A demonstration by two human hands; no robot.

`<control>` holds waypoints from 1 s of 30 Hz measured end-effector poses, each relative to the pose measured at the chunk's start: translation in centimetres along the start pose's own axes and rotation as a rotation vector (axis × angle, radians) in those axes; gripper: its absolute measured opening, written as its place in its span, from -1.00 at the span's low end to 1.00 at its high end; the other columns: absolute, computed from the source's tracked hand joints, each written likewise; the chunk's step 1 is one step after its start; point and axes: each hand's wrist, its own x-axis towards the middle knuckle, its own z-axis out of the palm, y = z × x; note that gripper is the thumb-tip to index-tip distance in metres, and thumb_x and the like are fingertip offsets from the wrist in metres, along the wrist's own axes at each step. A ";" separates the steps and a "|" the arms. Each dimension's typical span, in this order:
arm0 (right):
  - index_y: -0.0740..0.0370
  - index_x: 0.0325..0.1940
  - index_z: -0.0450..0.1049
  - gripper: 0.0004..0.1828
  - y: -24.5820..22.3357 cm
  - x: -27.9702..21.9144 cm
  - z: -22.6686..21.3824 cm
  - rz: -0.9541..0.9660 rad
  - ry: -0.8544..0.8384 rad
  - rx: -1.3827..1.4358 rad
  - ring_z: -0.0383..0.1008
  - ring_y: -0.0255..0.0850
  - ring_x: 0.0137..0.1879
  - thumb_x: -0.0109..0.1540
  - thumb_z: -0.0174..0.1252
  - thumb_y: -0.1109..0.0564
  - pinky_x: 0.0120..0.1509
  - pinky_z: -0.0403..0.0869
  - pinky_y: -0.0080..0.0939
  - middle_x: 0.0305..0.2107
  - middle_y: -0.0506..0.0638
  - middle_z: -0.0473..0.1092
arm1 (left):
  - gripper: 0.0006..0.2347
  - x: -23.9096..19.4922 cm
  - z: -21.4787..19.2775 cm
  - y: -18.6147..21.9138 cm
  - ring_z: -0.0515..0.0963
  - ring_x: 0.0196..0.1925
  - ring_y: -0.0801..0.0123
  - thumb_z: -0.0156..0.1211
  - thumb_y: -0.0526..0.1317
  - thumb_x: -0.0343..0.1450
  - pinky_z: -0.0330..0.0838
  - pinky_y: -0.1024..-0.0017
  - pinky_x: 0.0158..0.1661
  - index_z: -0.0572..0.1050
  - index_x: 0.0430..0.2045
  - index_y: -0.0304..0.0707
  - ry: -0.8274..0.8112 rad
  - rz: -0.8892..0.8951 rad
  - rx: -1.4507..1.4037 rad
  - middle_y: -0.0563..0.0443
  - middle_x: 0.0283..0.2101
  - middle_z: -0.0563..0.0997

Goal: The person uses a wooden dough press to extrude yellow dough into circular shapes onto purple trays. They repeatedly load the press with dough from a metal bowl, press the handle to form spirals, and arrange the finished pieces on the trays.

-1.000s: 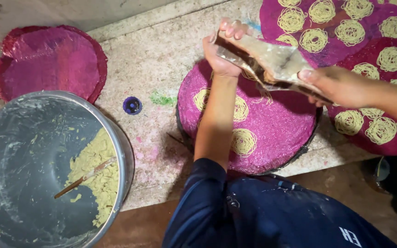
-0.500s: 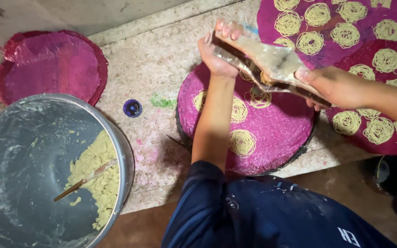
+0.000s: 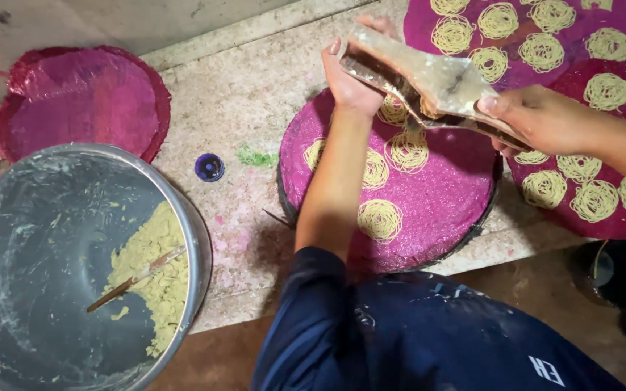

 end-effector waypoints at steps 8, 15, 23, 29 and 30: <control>0.37 -0.20 0.53 -0.32 0.8 1.4 0.5 -0.034 -0.004 0.122 0.63 -0.06 -0.35 0.42 -0.21 -0.29 -0.17 0.58 -0.03 -0.47 0.17 0.55 | -0.55 -6.4 -5.4 -0.6 0.31 -0.63 0.54 -0.38 -0.10 0.56 0.18 0.58 -0.67 0.33 0.23 -0.39 0.319 -0.527 1.179 -0.02 -0.39 0.57; 0.30 -0.15 0.50 -0.37 2.8 2.0 1.3 -0.061 0.068 0.058 0.61 -0.04 -0.36 0.47 -0.29 -0.24 -0.21 0.61 0.00 -0.47 0.14 0.55 | -0.44 -14.3 -3.1 -2.4 0.43 -0.66 0.44 0.05 -0.25 0.50 0.33 0.44 -0.63 0.07 0.45 -0.18 0.072 -0.195 2.221 0.10 -0.18 0.74; 0.27 -0.20 0.57 -0.20 6.8 -2.4 1.4 -0.124 0.005 -0.029 0.54 -0.07 -0.40 0.47 -0.48 -0.30 -0.22 0.59 -0.01 -0.49 0.11 0.49 | -0.25 -14.0 0.7 -1.4 0.59 0.05 0.23 0.36 0.10 0.34 0.55 0.30 -0.07 0.16 0.38 -0.21 0.037 -0.083 1.809 -0.11 0.19 0.53; 0.23 -0.11 0.53 -0.23 7.1 -5.5 3.8 -0.003 -0.467 0.365 0.55 -0.16 -0.42 0.29 -0.40 -0.40 -0.22 0.60 -0.07 -0.54 0.05 0.50 | -0.41 -12.5 2.0 -4.8 0.45 0.19 0.21 -0.07 0.26 0.58 0.18 0.08 0.40 0.40 0.24 -0.32 -0.426 0.014 -0.037 0.02 -0.02 0.50; 0.21 -0.10 0.51 -0.26 6.9 -5.8 3.9 0.022 -0.462 0.373 0.49 -0.16 -0.44 0.30 -0.36 -0.41 -0.26 0.56 -0.05 -0.56 0.05 0.46 | -0.50 -12.6 1.8 -5.3 0.44 0.12 0.24 -0.07 0.23 0.60 0.20 0.10 0.37 0.40 0.11 -0.26 -0.399 0.013 -0.078 0.06 -0.08 0.47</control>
